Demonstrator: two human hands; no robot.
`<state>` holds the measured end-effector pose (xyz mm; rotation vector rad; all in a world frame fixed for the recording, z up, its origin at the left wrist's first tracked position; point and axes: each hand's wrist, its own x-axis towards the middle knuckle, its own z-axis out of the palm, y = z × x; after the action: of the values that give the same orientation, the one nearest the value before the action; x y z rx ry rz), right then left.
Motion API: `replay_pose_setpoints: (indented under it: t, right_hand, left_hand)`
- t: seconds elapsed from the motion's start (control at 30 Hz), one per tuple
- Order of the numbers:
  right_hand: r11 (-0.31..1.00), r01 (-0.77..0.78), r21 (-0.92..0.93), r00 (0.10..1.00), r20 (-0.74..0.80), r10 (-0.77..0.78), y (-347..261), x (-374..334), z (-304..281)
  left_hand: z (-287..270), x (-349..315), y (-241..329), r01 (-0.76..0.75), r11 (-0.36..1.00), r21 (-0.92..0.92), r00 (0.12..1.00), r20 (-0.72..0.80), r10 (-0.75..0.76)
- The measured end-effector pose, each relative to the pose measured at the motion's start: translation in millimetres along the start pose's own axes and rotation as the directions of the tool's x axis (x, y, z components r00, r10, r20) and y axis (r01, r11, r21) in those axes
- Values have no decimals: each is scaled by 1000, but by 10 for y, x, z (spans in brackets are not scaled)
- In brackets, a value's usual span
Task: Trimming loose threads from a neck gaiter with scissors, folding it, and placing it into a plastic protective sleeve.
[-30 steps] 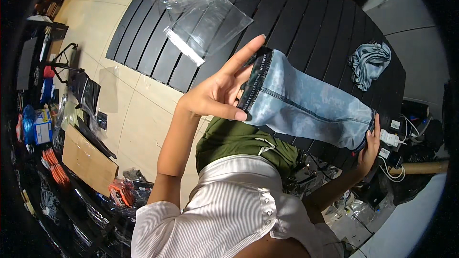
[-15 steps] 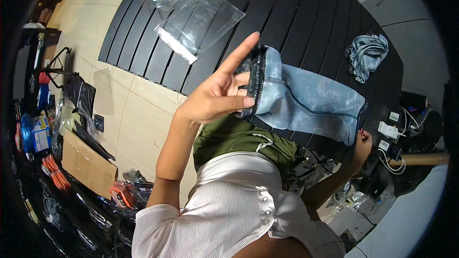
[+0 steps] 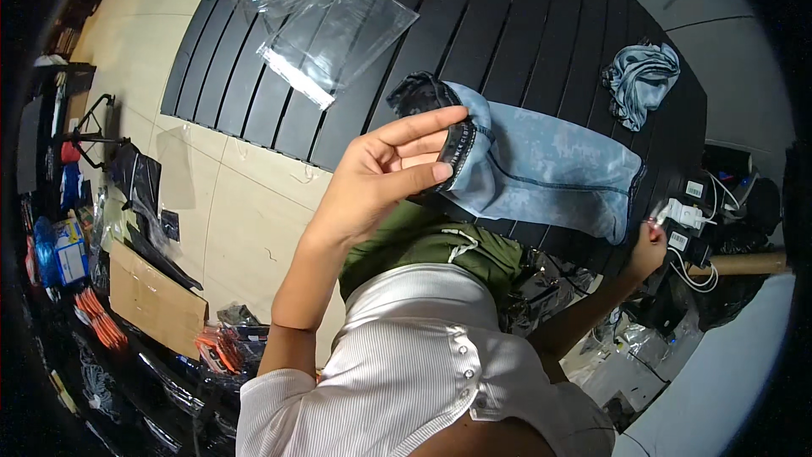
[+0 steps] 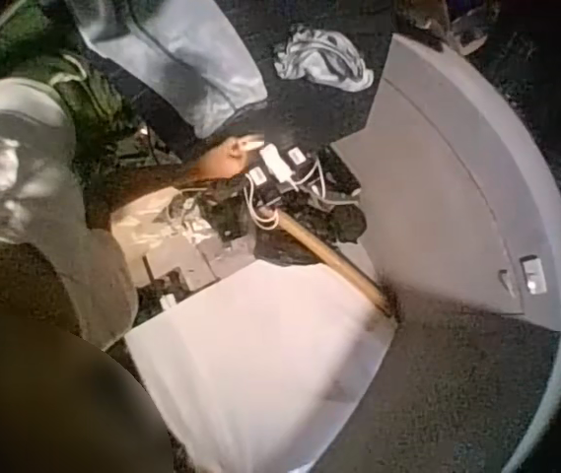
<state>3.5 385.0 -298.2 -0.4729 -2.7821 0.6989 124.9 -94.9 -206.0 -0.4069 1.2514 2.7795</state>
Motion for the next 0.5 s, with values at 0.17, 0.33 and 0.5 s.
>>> replay_pose_setpoints:
  t: [0.17,0.33,0.5]
  right_hand:
    - [765,39,643,995,48,-92,-1153,-377,-275]
    - [462,-105,881,753,374,-541,-1988,-1208,-110]
    - [645,-374,666,557,717,-418,-2604,-1666,-140]
  left_hand:
    - [67,10,1,1,999,-51,1000,24,0]
    - [141,-24,-5,-38,998,-53,997,64,41]
    - [222,-42,-35,-24,997,-68,999,43,27]
